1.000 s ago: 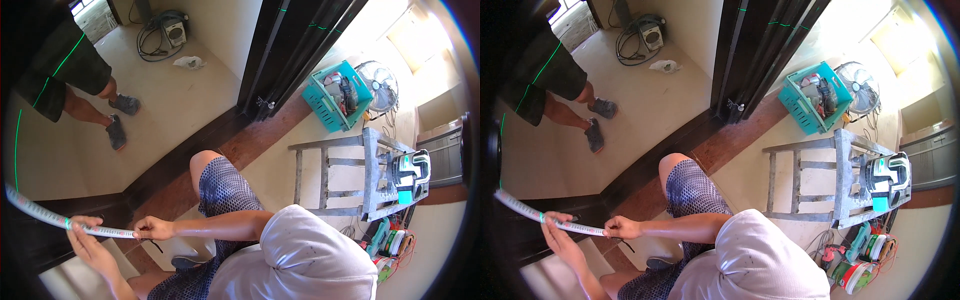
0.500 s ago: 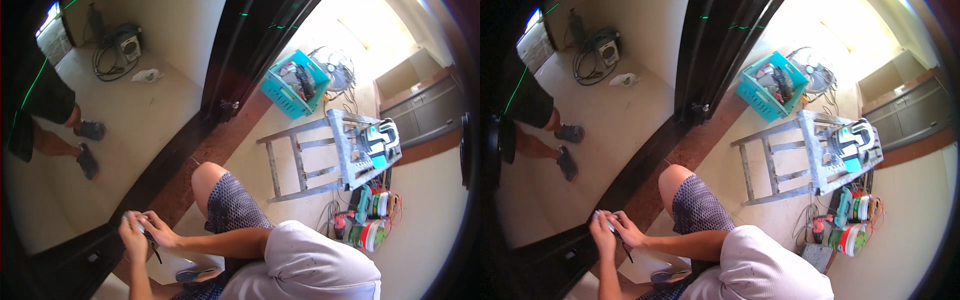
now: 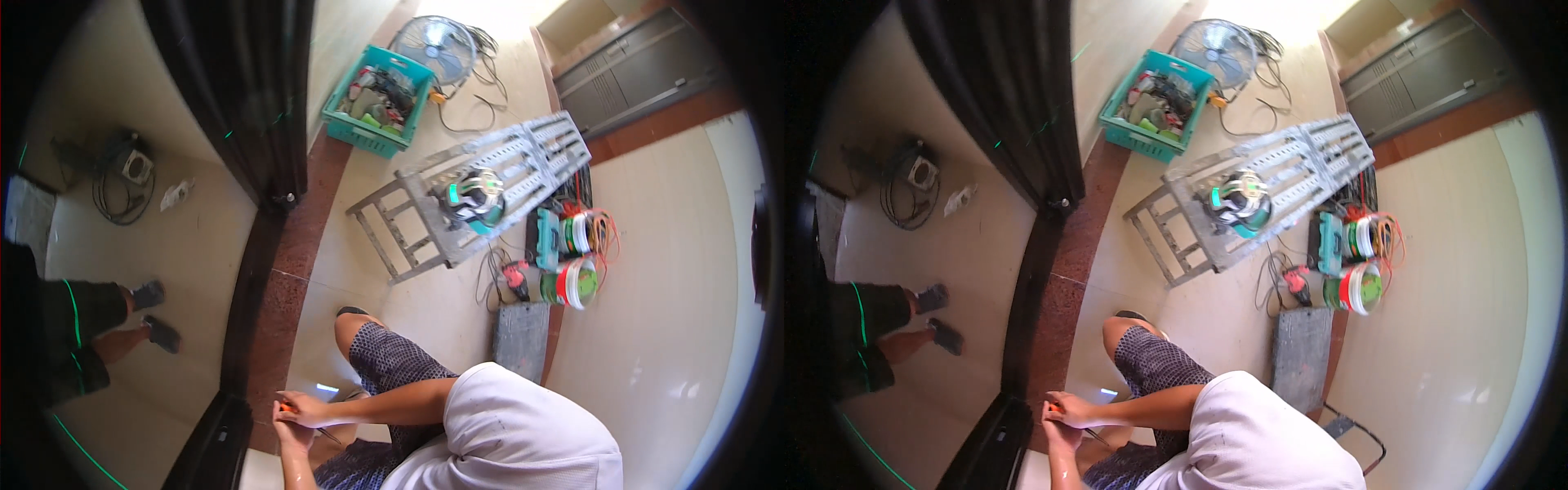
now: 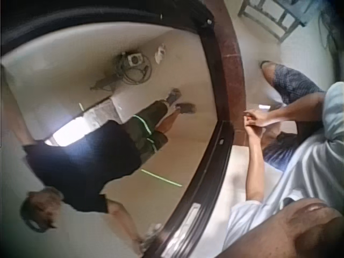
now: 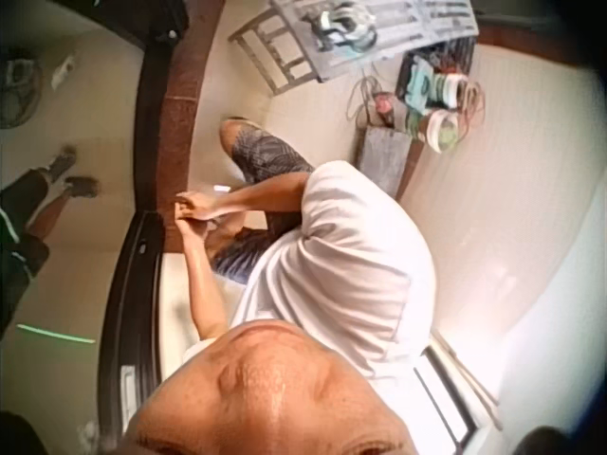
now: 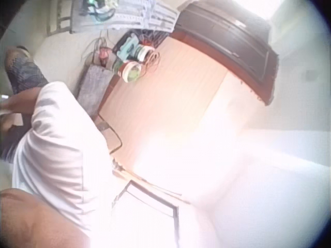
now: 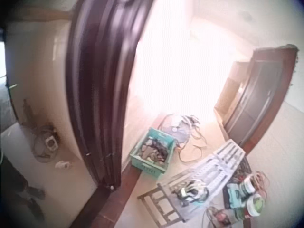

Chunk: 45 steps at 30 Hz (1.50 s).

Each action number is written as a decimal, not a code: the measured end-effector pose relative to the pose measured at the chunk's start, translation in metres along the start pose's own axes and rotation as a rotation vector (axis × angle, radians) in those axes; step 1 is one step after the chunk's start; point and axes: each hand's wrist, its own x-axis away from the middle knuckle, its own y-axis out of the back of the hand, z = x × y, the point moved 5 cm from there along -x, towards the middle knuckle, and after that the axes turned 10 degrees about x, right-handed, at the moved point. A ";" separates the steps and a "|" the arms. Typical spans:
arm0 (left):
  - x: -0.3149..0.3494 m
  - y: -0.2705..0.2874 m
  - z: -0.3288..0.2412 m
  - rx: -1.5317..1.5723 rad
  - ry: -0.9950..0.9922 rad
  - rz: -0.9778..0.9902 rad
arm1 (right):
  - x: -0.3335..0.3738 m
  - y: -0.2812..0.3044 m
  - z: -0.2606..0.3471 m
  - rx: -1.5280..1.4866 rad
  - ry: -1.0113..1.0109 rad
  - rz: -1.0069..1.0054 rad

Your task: The person measures a door frame with a tape measure, then picks up an angle grinder from a crate and installs a grinding disc onto the tool.

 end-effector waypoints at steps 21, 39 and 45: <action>0.150 -0.291 0.141 -0.535 0.277 0.274 | 0.281 0.295 0.192 0.567 0.028 -0.540; 0.076 -0.405 0.339 -1.872 -0.338 0.235 | 0.379 0.638 -0.079 -0.468 -0.184 -1.135; 0.076 -0.366 0.328 -1.554 -0.261 -0.088 | 0.289 0.786 -0.132 0.334 -0.293 -1.069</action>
